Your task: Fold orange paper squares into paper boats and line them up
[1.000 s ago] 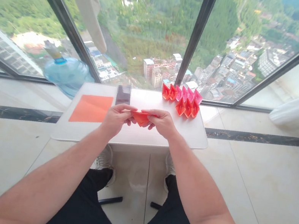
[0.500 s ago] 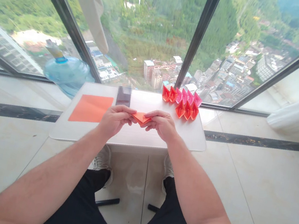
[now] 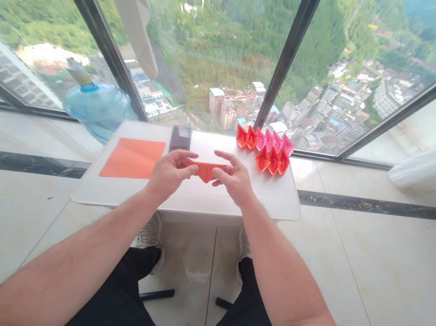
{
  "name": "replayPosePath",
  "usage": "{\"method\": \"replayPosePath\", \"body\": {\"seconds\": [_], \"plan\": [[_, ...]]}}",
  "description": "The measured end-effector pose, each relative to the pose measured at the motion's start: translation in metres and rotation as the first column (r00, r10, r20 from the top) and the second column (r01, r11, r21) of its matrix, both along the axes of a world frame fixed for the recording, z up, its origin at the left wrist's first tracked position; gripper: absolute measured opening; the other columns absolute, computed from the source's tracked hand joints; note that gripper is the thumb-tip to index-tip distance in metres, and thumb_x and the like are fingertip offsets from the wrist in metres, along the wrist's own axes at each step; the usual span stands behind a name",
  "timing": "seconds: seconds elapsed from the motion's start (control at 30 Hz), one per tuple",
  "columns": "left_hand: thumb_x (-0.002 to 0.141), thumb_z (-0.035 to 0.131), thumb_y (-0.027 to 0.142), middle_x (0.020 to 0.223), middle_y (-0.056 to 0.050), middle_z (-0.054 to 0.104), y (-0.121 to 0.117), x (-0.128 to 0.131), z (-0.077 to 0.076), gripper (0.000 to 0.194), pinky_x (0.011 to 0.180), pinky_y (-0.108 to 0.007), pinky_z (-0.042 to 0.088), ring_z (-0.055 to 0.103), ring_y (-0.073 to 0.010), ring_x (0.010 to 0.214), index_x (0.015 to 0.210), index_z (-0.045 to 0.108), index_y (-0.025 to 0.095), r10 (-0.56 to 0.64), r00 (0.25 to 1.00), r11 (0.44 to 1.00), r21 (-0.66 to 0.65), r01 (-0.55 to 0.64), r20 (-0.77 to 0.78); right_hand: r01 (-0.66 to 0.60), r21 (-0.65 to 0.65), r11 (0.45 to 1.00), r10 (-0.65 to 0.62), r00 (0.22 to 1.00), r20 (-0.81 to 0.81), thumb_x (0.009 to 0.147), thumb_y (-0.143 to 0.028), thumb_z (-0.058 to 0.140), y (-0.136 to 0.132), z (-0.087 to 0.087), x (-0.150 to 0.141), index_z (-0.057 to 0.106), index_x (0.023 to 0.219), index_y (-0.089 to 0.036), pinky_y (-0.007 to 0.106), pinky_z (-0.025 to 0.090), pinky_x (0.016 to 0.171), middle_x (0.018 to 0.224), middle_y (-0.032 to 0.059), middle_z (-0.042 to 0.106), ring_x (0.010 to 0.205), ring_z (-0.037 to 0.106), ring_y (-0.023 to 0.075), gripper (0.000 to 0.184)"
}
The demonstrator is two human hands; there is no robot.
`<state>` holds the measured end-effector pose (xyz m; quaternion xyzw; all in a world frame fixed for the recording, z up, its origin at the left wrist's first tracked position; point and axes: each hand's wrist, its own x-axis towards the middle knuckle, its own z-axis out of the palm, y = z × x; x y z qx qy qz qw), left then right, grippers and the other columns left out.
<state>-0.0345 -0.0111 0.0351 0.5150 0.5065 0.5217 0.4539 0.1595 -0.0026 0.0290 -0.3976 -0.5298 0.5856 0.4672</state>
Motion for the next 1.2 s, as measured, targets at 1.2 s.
{"method": "replayPosePath", "body": {"seconds": [1.2], "plan": [[0.068,0.078,0.033,0.076,-0.004,0.074,0.0024,0.0008,-0.0003,0.029,0.062,-0.03,0.058,0.069,-0.0171,0.067,0.089,0.072,0.013,0.044,0.996,0.996,-0.085,-0.037,0.079,0.216,0.015,0.976,-0.216,0.976,0.011,0.07,-0.052,0.08,0.0061,-0.0078,-0.0059,0.077,0.085,-0.016,0.029,0.059,0.061,0.078,0.0048,0.075,0.071,0.071,0.0181,0.039]]}}
